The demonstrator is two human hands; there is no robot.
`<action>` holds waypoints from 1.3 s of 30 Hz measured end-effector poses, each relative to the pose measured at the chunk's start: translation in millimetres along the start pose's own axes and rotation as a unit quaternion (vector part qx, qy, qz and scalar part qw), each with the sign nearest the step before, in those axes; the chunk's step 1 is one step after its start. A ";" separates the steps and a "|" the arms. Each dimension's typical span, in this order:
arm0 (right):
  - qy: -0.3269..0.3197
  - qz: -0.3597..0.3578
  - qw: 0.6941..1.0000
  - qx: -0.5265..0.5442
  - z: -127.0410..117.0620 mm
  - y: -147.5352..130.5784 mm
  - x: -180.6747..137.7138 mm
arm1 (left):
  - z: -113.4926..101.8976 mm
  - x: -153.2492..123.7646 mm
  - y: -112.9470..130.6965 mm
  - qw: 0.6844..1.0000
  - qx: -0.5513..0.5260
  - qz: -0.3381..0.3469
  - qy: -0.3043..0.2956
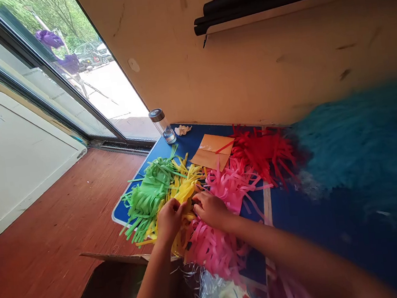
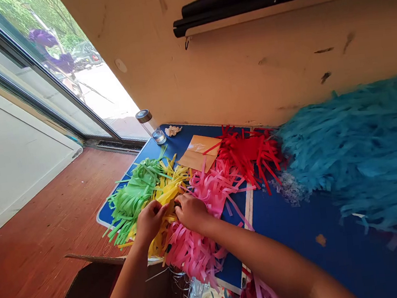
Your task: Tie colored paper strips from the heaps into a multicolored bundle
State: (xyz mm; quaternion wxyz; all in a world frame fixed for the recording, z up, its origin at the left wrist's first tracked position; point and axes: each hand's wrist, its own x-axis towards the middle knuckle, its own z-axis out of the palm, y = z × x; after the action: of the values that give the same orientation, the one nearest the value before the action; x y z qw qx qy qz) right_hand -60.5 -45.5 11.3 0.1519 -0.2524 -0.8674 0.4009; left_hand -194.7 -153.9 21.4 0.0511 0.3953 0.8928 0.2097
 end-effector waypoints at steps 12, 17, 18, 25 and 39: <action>-0.022 0.005 1.000 0.008 8.5 3.5 6.0 | -5.4 -2.3 1.9 0.998 0.004 0.013 -0.054; -0.006 0.078 0.997 0.007 10.7 7.8 11.2 | -2.9 -3.9 18.6 0.996 0.045 0.018 -0.070; -0.006 0.083 0.997 0.010 10.9 8.7 12.0 | -3.1 -3.6 21.2 0.995 0.054 0.018 -0.077; -0.011 0.070 0.997 0.020 10.7 14.1 11.1 | -9.8 -1.2 13.0 0.987 0.087 -0.010 -0.137; -0.023 0.053 0.998 0.016 10.1 15.3 9.0 | -4.2 -6.0 2.9 0.996 0.032 -0.023 -0.086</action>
State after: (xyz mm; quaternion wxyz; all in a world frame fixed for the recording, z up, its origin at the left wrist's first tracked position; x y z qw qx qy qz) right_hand -67.8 -38.3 -6.3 0.1149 -0.2861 -0.8495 0.4282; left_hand -189.7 -157.9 25.9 0.1196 0.3930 0.9001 0.1450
